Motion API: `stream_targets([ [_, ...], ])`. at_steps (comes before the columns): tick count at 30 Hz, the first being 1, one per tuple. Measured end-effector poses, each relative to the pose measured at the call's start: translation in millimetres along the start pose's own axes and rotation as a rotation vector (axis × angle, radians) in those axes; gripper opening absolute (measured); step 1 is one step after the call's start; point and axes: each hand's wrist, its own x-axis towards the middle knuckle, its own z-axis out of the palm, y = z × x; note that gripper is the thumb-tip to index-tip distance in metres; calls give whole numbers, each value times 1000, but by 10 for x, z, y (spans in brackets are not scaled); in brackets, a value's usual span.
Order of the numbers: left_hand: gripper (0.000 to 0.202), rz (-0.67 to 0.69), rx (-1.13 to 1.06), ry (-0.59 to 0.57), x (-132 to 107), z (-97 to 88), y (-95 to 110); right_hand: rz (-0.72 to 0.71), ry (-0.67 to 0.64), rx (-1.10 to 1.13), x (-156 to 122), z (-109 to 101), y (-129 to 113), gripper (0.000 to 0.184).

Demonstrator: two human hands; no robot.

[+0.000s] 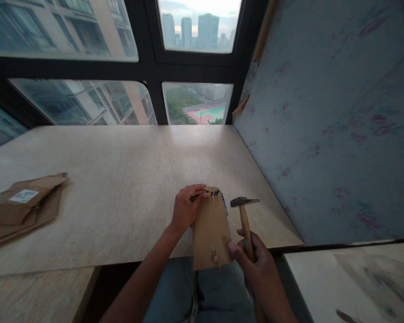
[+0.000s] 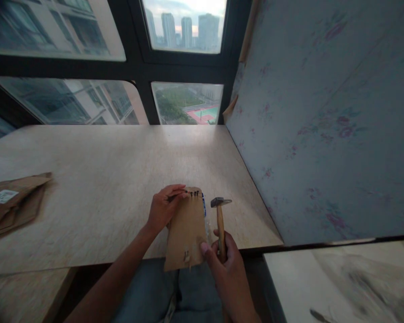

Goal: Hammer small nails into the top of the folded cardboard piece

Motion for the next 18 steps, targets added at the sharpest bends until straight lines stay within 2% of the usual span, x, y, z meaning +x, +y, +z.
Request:
stream_targets([
  [6,14,14,-1,11,-4,7,8,48,-7,77,14,110,44,50],
  [18,14,44,17,-51,30,-17,41,98,-61,115,-13,114,-46,51],
])
